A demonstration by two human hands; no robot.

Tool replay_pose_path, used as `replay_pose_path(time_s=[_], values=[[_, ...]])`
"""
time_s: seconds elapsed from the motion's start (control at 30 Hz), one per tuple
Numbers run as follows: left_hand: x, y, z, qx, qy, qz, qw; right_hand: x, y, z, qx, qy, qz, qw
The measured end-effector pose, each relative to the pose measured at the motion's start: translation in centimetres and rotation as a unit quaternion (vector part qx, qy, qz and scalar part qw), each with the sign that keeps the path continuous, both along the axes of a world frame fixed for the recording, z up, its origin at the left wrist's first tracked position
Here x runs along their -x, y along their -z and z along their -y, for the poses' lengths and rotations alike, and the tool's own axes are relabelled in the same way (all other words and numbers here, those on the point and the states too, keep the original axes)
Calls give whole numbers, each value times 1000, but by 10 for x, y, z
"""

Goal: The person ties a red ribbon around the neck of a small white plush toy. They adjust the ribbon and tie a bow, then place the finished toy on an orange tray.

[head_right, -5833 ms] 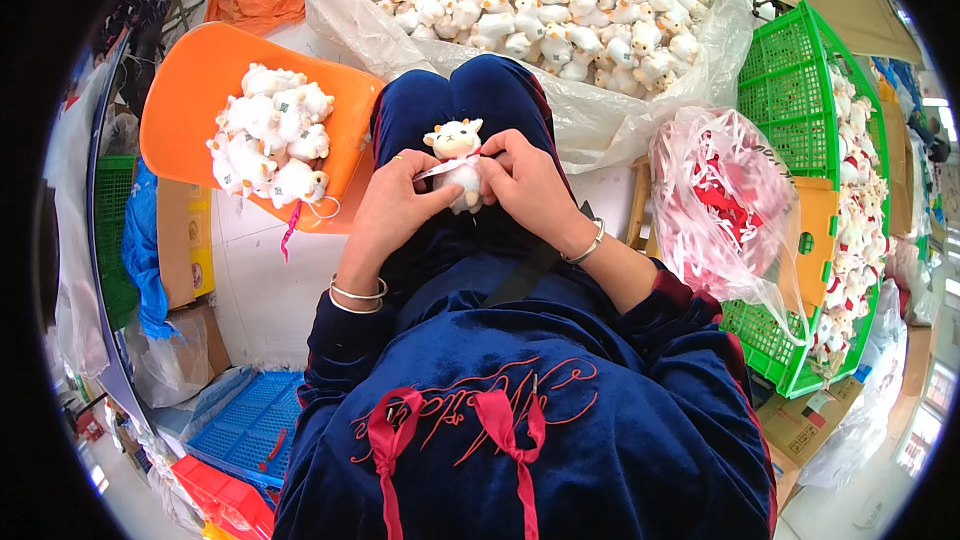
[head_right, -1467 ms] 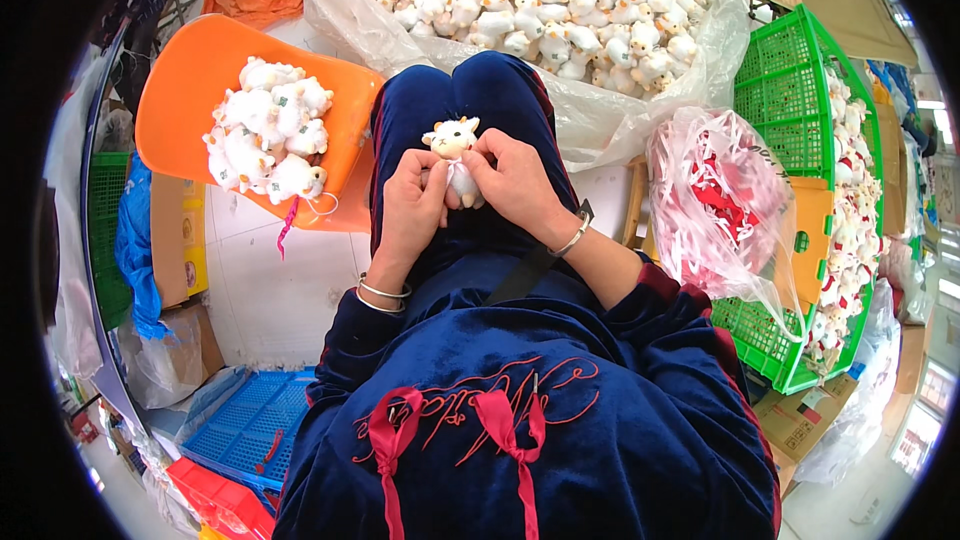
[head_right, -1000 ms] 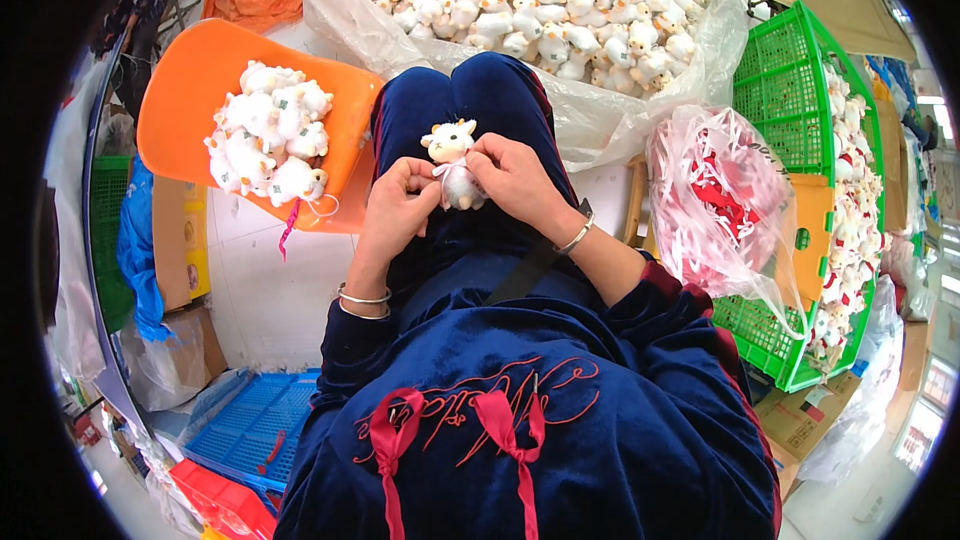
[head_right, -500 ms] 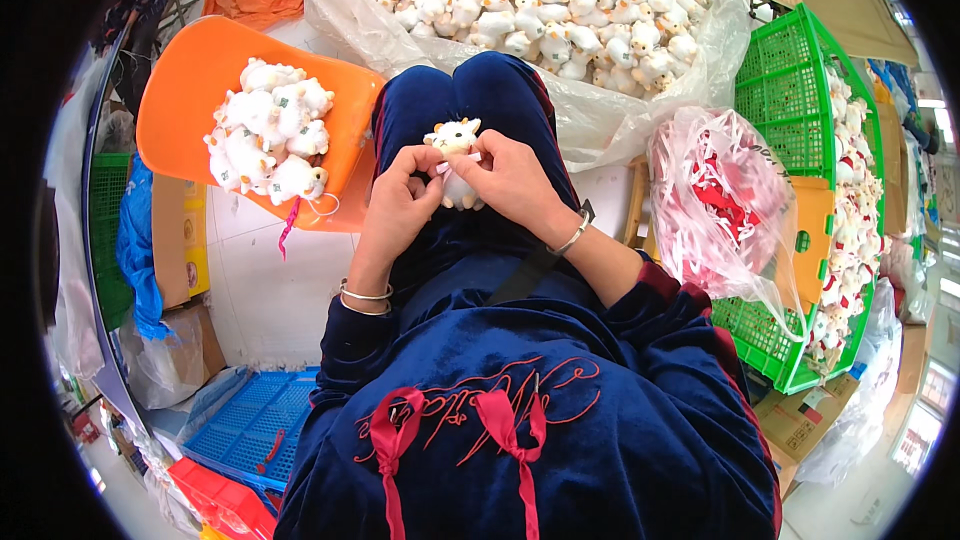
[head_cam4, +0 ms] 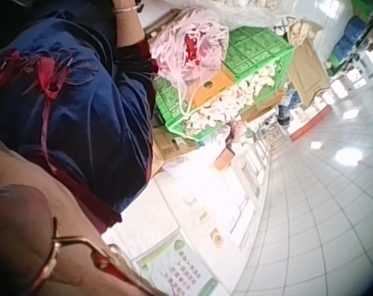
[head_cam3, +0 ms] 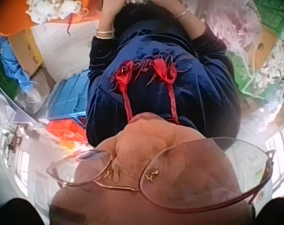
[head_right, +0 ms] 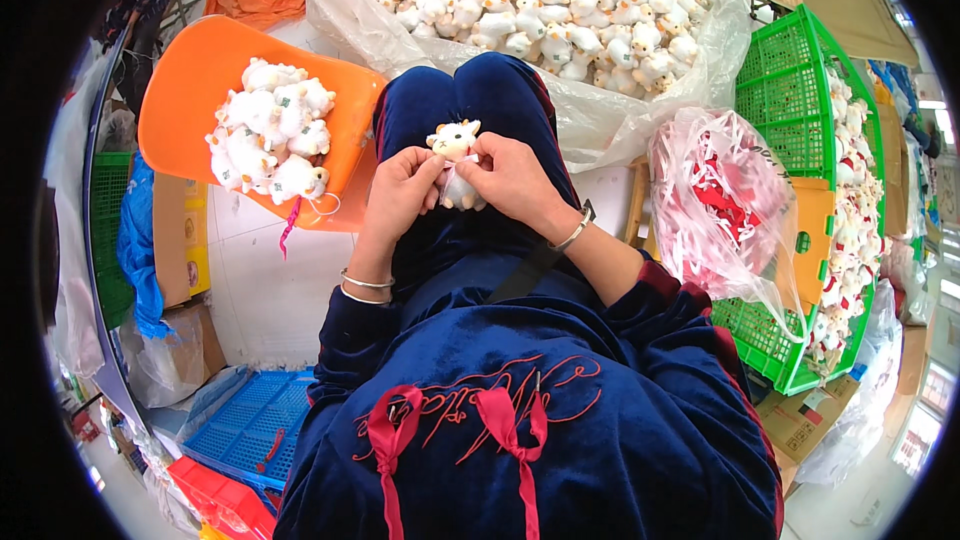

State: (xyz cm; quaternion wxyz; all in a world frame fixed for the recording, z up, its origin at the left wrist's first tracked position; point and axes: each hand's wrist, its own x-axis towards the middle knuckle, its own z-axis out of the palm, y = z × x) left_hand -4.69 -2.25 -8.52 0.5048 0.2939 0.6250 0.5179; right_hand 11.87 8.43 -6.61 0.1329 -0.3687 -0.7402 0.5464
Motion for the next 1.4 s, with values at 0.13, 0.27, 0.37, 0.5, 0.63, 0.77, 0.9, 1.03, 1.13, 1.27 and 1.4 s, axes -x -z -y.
replay_pose_path(time_s=[0.13,0.27,0.37,0.5,0.63,0.77,0.9,1.03,1.13,1.27,1.4], values=[[2,-2,-1,24,9,44,999,-1,5,-2,-1,-7,0,1000],[1,-8,-2,62,3,9,998,-1,7,-3,6,-8,-1,1000],[1,-13,-4,88,9,-41,995,-1,9,-6,9,-7,-6,1000],[5,-10,0,78,-3,-31,996,-5,3,-7,44,-10,-2,999],[6,-8,4,71,-24,-22,997,-12,0,-12,99,-24,-33,994],[5,-5,7,57,-25,-14,998,-17,-5,-20,178,-16,-32,983],[5,-9,5,69,7,-51,996,-18,2,-21,221,16,-63,973],[4,-18,-2,108,38,-90,989,-12,-1,-16,199,13,-58,978],[4,-17,-3,117,73,-146,980,-10,2,-15,166,1,-62,984],[-2,-1,0,-2,-7,-206,978,-10,3,-13,166,1,-83,983],[1,-13,-4,67,37,-188,979,-8,2,-13,142,-2,-75,987]])
